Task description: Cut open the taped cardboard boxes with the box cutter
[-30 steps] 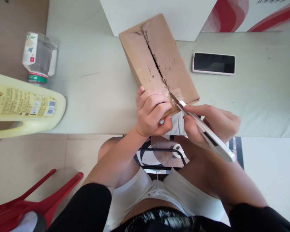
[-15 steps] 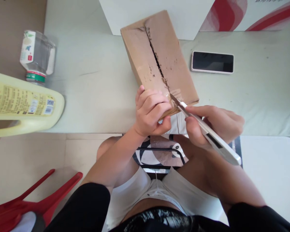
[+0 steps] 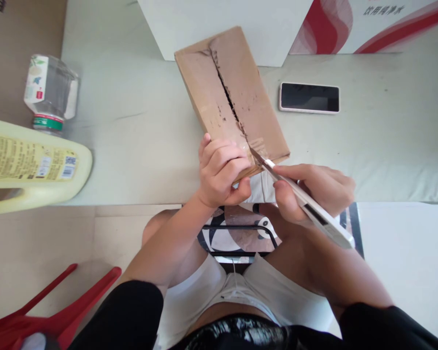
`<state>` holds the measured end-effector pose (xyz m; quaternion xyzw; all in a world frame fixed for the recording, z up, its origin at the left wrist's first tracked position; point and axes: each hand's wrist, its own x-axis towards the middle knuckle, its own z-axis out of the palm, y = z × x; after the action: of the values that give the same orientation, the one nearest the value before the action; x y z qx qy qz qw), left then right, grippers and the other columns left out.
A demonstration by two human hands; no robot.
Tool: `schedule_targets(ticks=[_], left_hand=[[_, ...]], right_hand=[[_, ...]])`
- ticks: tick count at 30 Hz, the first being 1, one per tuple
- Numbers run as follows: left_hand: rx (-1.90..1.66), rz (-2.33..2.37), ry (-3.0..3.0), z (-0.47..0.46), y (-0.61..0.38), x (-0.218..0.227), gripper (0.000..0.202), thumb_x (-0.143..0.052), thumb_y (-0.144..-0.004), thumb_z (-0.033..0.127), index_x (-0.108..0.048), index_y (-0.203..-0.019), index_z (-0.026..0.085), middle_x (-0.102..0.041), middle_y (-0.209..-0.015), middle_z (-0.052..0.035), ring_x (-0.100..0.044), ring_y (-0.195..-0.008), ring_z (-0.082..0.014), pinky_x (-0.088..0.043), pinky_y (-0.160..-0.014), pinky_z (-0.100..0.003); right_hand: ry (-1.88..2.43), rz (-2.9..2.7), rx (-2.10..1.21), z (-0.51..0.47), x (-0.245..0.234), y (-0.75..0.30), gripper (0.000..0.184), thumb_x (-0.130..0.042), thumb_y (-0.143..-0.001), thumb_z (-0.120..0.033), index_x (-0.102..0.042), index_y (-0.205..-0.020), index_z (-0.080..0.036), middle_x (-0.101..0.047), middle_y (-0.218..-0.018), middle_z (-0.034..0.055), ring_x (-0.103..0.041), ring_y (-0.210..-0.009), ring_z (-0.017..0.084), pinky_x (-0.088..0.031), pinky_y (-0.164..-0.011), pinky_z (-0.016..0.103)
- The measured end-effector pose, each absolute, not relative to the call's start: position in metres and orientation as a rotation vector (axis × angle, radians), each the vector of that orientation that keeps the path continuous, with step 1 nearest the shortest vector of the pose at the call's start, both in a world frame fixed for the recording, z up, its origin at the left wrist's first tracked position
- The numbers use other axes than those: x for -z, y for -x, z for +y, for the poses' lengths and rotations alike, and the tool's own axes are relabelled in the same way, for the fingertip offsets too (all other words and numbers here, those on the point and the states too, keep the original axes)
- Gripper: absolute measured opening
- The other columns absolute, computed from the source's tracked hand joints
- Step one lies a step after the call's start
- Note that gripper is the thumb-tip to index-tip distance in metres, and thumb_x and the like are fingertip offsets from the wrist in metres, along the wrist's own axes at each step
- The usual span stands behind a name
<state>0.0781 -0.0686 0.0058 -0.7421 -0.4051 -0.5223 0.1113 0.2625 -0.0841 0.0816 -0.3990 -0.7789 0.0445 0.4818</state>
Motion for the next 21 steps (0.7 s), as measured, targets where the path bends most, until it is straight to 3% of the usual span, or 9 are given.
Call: schedule_targets(ticks=[5,8,13,18,21], left_hand=[[1.511,-1.21,2.175,-0.068,-0.078,-0.005,0.029,-0.038,-0.094,0.046,-0.061,-0.095,0.027,-0.063,-0.086,-0.0023,-0.065,-0.097,-0.0222,-0.042,-0.121,-0.056],[1.583,-1.184,2.198,-0.068,-0.079,-0.007,0.025,-0.042,-0.093,0.045,-0.06,-0.096,0.028,-0.064,-0.09,-0.0014,-0.065,-0.099,-0.0217,-0.034,-0.127,-0.055],[1.663,-1.074,2.171,-0.065,-0.079,-0.012,0.019,-0.045,-0.093,0.041,-0.059,-0.096,0.028,-0.065,-0.091,-0.0003,-0.063,-0.103,-0.0187,-0.033,-0.129,-0.043],[1.491,-1.22,2.25,-0.067,-0.075,-0.004,0.034,-0.034,-0.098,0.05,-0.059,-0.096,0.027,-0.064,-0.09,-0.0029,-0.064,-0.106,-0.0223,-0.038,-0.124,-0.054],[1.502,-1.265,2.285,-0.067,-0.075,-0.002,0.037,-0.032,-0.097,0.053,-0.059,-0.094,0.027,-0.065,-0.09,-0.0036,-0.064,-0.107,-0.0232,-0.038,-0.124,-0.056]], right_hand=[[1.022,-1.877,-0.164,-0.086,-0.082,-0.265,0.006,-0.065,-0.08,-0.024,-0.07,-0.079,-0.021,-0.06,-0.052,-0.0043,-0.048,-0.04,0.008,-0.037,-0.04,0.024],[1.046,-1.893,-0.162,-0.088,-0.083,-0.265,0.006,-0.064,-0.079,-0.024,-0.07,-0.079,-0.021,-0.061,-0.052,-0.0042,-0.05,-0.04,0.009,-0.04,-0.041,0.023],[0.993,-1.865,-0.106,-0.086,-0.082,-0.264,0.006,-0.063,-0.078,-0.023,-0.068,-0.078,-0.022,-0.062,-0.052,-0.0046,-0.054,-0.041,0.009,-0.043,-0.041,0.022],[0.977,-1.825,-0.109,-0.085,-0.081,-0.265,0.006,-0.063,-0.076,-0.023,-0.068,-0.077,-0.021,-0.06,-0.05,-0.005,-0.052,-0.04,0.008,-0.038,-0.039,0.021],[0.989,-1.842,-0.1,-0.084,-0.081,-0.265,0.007,-0.062,-0.076,-0.025,-0.068,-0.075,-0.022,-0.059,-0.048,-0.0047,-0.05,-0.037,0.009,-0.036,-0.037,0.023]])
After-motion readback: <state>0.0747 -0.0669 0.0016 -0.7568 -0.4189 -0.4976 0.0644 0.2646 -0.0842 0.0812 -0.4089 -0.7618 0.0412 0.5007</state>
